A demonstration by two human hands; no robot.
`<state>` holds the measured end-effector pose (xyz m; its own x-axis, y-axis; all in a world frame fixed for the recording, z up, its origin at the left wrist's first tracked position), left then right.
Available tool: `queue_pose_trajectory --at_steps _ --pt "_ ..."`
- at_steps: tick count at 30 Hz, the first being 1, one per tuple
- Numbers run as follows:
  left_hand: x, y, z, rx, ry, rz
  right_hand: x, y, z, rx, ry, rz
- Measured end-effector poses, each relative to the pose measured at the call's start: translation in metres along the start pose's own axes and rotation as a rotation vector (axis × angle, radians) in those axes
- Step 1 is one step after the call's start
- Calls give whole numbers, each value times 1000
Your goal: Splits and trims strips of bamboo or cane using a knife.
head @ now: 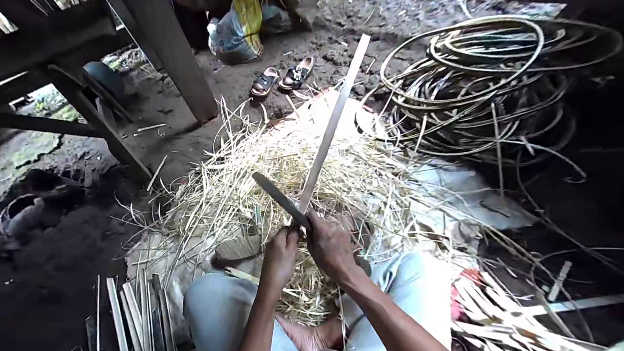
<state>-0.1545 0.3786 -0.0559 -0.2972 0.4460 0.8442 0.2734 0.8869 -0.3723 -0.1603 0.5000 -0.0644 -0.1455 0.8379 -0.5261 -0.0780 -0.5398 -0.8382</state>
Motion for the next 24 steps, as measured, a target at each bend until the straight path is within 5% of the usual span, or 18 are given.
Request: queue_pose_trajectory --at_steps 13,24 --pt "13 -8 -10 88 14 161 11 15 32 163 -146 -121" --pt "-43 -20 -93 45 -53 65 61 -25 115 -55 105 -230"
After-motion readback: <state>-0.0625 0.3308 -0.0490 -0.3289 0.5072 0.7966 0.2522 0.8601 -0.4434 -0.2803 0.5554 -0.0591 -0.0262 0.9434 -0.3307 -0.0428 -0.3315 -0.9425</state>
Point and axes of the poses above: each hand's wrist, its own z-axis towards the middle knuckle, its own y-axis out of the palm, x = y × z, the point moved 2 cm from there along z, towards the middle knuckle, and after that the axes turned 2 degrees about -x, right-handed, at the moved point
